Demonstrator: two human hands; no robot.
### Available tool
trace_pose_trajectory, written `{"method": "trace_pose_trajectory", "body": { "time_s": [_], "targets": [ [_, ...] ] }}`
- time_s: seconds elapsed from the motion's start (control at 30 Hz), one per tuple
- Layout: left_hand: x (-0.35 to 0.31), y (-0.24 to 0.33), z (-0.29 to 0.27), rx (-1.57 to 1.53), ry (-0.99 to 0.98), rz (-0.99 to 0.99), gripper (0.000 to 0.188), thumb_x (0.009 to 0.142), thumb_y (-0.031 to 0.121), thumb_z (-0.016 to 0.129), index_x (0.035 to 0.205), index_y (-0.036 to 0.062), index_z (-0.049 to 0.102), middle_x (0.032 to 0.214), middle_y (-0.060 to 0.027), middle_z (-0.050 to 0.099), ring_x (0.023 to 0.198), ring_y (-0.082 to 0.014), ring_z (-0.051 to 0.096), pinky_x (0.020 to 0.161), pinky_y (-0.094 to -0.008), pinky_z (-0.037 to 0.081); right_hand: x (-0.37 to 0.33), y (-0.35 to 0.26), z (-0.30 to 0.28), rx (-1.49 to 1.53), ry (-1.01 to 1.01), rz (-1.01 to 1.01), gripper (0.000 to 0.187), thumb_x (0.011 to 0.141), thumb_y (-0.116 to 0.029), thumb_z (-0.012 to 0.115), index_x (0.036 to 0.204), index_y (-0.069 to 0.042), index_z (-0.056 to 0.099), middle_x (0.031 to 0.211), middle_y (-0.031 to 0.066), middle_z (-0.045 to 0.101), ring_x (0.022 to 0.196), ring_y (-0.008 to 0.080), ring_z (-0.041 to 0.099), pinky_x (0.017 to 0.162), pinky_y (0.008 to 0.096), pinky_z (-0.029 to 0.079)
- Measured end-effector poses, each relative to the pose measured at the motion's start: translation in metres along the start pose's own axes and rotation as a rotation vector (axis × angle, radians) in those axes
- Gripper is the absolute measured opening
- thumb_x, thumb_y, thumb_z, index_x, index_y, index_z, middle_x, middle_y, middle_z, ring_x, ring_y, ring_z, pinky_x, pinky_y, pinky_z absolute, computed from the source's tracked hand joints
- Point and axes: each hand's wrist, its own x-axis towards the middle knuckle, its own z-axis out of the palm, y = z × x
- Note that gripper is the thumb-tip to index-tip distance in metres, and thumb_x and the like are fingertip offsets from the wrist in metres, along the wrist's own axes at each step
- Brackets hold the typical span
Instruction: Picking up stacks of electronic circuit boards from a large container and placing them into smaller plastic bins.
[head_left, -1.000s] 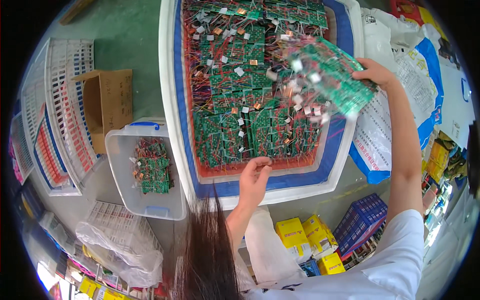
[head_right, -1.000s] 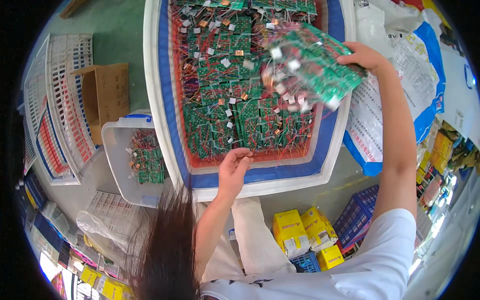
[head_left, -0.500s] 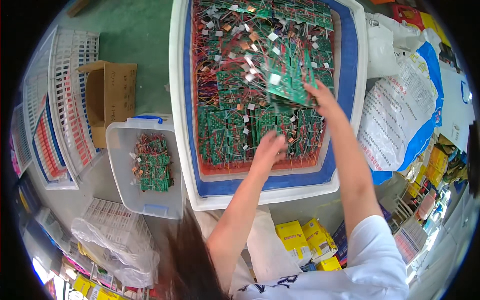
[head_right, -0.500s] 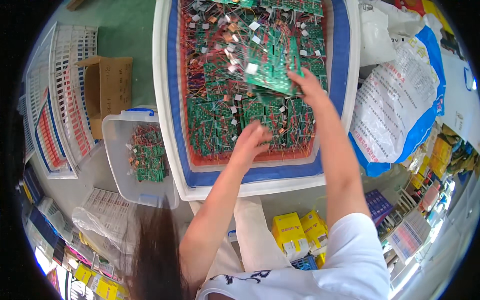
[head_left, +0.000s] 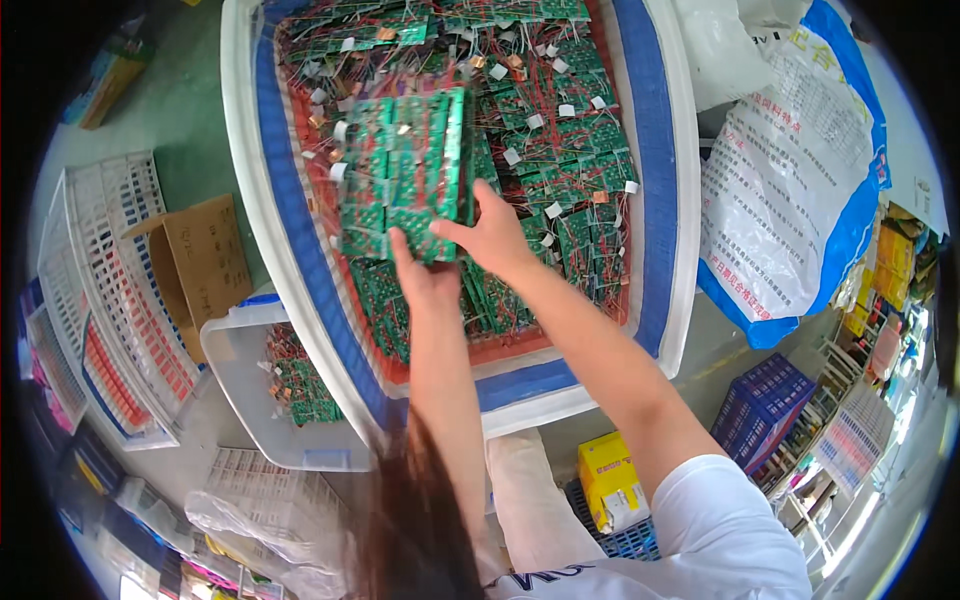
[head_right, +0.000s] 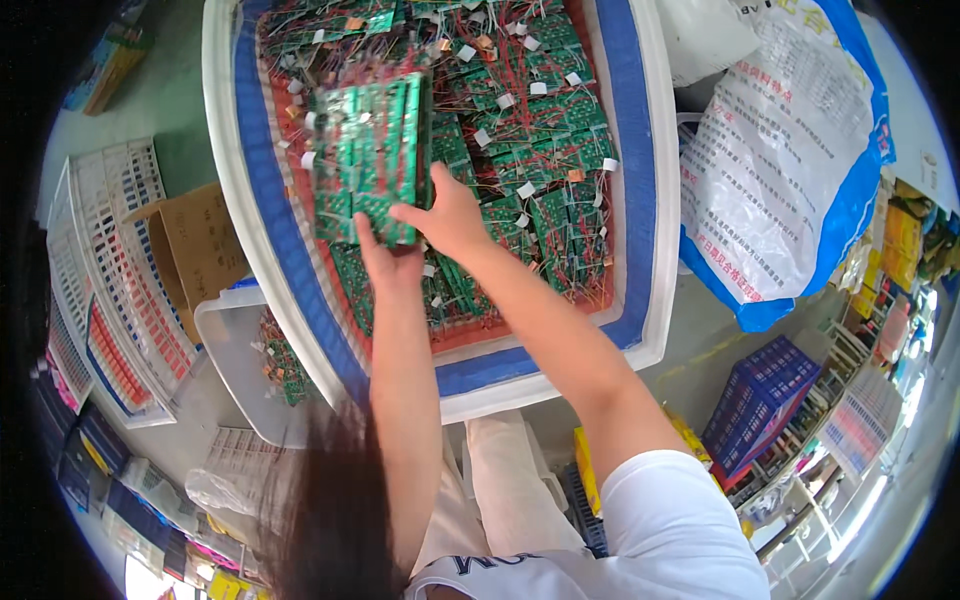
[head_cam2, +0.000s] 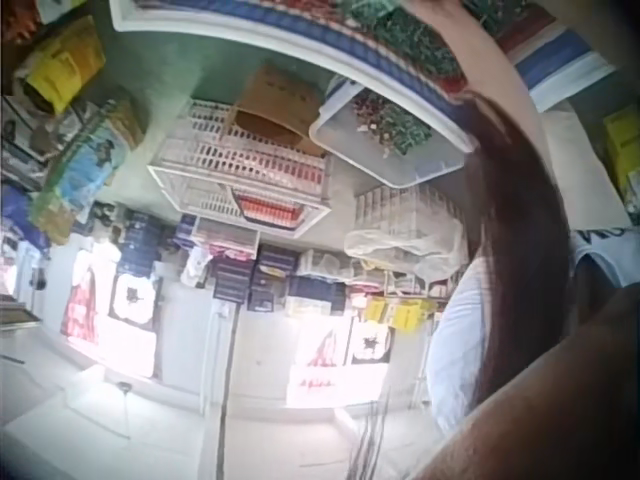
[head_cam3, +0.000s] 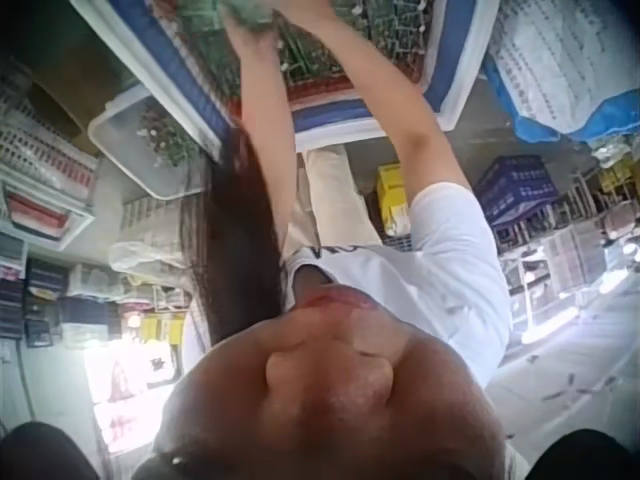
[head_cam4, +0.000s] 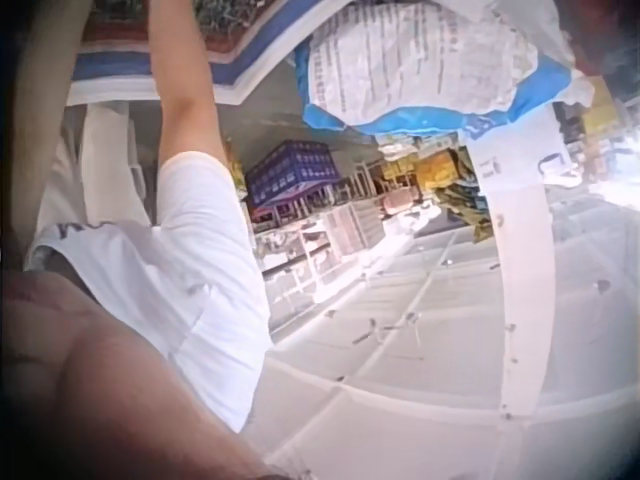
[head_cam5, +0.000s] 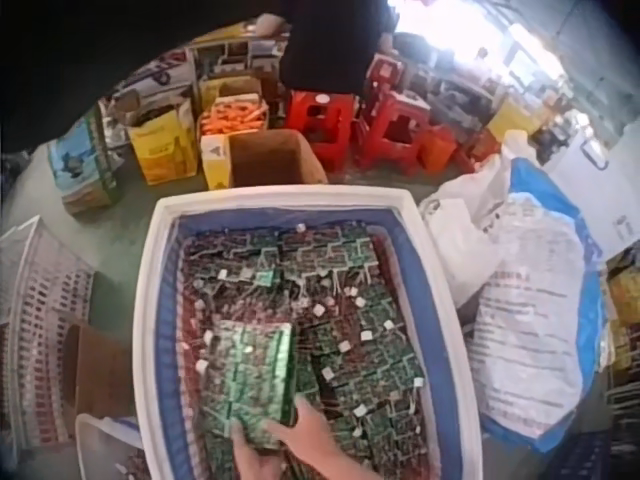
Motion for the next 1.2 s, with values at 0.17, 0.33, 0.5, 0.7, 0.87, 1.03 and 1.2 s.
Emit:
{"method": "trace_pose_trajectory", "body": {
  "time_s": [0.17,0.33,0.5,0.7,0.87,1.03,1.2],
  "targets": [
    [-0.004,0.058,-0.021,0.174,0.005,0.108,0.045,0.094,0.040,0.054,0.128,0.0105,0.050,0.125,-0.0059,0.058,0.110,-0.0266,0.057,0.090,-0.0482,0.049,0.084,0.040,-0.094,-0.647,0.268,-0.417,0.051,0.081,-0.036,0.070,0.121,-0.006,0.057,0.123,0.0164,0.058,0.115,0.0343,0.052,0.092,0.0433,0.045],
    [-0.043,0.089,-0.026,0.218,-0.062,-0.137,0.039,0.094,0.037,0.053,0.118,0.0070,0.060,0.114,-0.0093,0.066,0.102,-0.0258,0.063,0.089,-0.0406,0.051,0.148,0.075,-0.106,-1.446,0.120,-0.126,0.070,0.089,-0.055,0.052,0.149,-0.031,0.023,0.156,0.0096,0.016,0.143,0.0365,0.013,0.106,0.0607,0.026],
    [-0.080,0.117,-0.047,0.137,-0.102,-0.351,0.048,0.095,0.040,0.051,0.127,0.0045,0.053,0.124,-0.0152,0.060,0.110,-0.0311,0.059,0.097,-0.0464,0.047,0.150,0.075,-0.097,-1.465,0.096,-0.080,0.072,0.088,-0.060,0.049,0.149,-0.035,0.019,0.157,0.0084,0.014,0.144,0.0355,0.009,0.106,0.0625,0.024],
    [-0.140,0.130,-0.056,0.272,0.019,-0.316,0.049,0.095,0.045,0.048,0.127,0.0090,0.055,0.123,-0.0118,0.061,0.110,-0.0285,0.060,0.093,-0.0455,0.049,0.155,0.076,-0.099,-1.501,0.061,-0.077,0.076,0.086,-0.061,0.052,0.149,-0.037,0.017,0.157,0.0076,0.012,0.143,0.0358,0.012,0.105,0.0618,0.026],
    [-0.171,0.140,-0.096,0.405,-0.114,-0.285,0.068,0.090,0.042,0.058,0.140,0.0030,0.036,0.132,-0.0168,0.052,0.115,-0.0280,0.056,0.098,-0.0433,0.045,0.152,0.068,-0.102,-1.533,0.048,0.025,0.077,0.086,-0.061,0.052,0.149,-0.039,0.014,0.158,0.0061,0.009,0.143,0.0358,0.010,0.107,0.0618,0.026],
    [-0.222,0.145,-0.116,0.698,-0.239,0.041,0.072,0.086,0.039,0.066,0.140,0.0024,0.035,0.129,-0.0153,0.053,0.112,-0.0253,0.057,0.096,-0.0409,0.046,0.162,0.059,-0.087,-1.554,-0.020,0.026,0.077,0.085,-0.060,0.054,0.149,-0.037,0.018,0.157,0.0088,0.010,0.142,0.0379,0.013,0.104,0.0634,0.029],
    [-0.243,0.183,-0.129,0.828,-0.200,-0.136,0.084,0.074,0.028,0.080,0.140,0.0007,0.034,0.122,-0.0100,0.056,0.108,-0.0195,0.055,0.090,-0.0359,0.048,0.126,0.004,-0.079,-1.219,0.033,-0.339,0.070,0.086,-0.050,0.062,0.144,-0.022,0.036,0.153,0.0121,0.025,0.139,0.0345,0.025,0.105,0.0526,0.034]
  ]
}}
